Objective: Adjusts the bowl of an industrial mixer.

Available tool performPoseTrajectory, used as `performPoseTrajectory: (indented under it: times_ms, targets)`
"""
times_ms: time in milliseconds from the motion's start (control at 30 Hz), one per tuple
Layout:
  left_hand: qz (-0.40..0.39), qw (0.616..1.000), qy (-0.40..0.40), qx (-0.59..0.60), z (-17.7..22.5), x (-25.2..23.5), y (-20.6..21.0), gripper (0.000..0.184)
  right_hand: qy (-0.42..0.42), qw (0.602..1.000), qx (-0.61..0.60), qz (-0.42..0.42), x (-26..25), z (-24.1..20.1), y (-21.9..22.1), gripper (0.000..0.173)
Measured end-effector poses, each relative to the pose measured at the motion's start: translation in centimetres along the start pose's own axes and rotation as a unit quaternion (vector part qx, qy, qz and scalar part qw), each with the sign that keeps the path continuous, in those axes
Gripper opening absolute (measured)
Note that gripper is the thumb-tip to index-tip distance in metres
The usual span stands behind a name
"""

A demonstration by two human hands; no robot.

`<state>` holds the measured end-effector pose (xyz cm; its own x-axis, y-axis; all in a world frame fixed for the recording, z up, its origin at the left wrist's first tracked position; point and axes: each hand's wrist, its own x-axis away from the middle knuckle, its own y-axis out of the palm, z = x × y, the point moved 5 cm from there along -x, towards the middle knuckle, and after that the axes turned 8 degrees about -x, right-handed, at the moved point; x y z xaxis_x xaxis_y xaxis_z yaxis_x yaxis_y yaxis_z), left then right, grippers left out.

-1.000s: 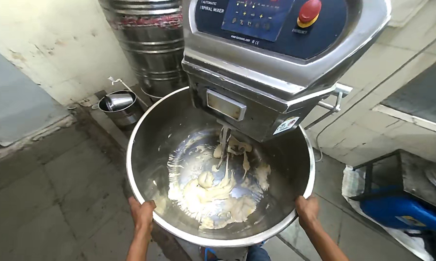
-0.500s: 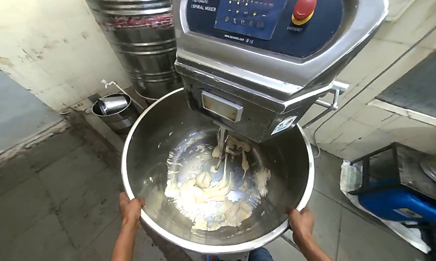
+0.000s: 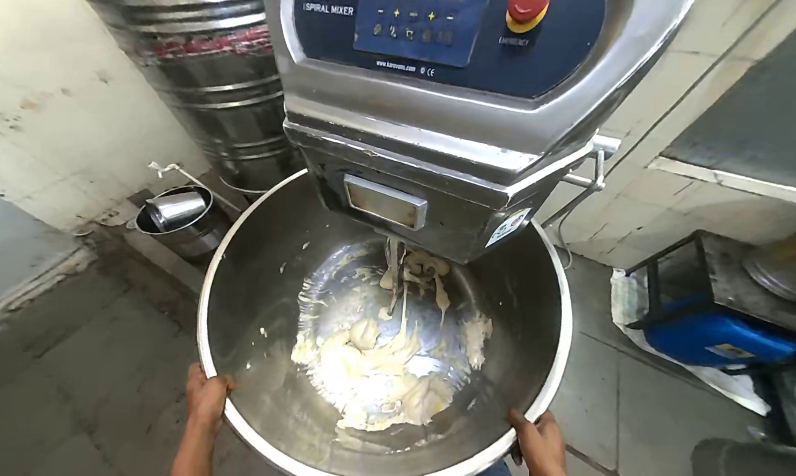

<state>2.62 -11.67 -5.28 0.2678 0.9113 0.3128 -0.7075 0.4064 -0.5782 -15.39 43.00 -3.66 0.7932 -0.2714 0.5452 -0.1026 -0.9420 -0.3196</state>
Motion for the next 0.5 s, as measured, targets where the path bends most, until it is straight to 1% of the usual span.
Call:
performPoseTrajectory:
  times_ms: [67,133,200,333,433,500]
  targets:
    - [-0.002,1.0,0.0,-0.006,0.4,-0.7,-0.2,0.073,0.033,0.999,0.008,-0.033,1.3,0.3,0.1,0.026]
    - [-0.005,1.0,0.003,-0.014,1.0,-1.4,-0.3,0.076,0.056,0.997,0.01,-0.058,1.8,0.3,0.2,0.023]
    - [-0.013,1.0,0.009,-0.013,1.1,-2.2,-0.4,0.079,0.06,0.996,0.008,-0.069,1.2,0.5,-0.3,0.023]
    - [-0.018,1.0,0.017,-0.015,1.1,-4.2,-0.5,0.076,-0.012,0.998,0.011,-0.064,-2.9,-0.9,-2.1,0.036]
    - [-0.026,0.999,0.03,-0.012,1.3,-5.8,-0.5,0.077,-0.064,0.997,0.031,-0.026,-7.1,-3.9,-3.7,0.034]
    - [-0.022,0.999,0.038,-0.019,1.6,-6.4,-0.5,0.069,-0.091,0.993,0.074,-0.006,-10.5,-6.6,-4.4,0.038]
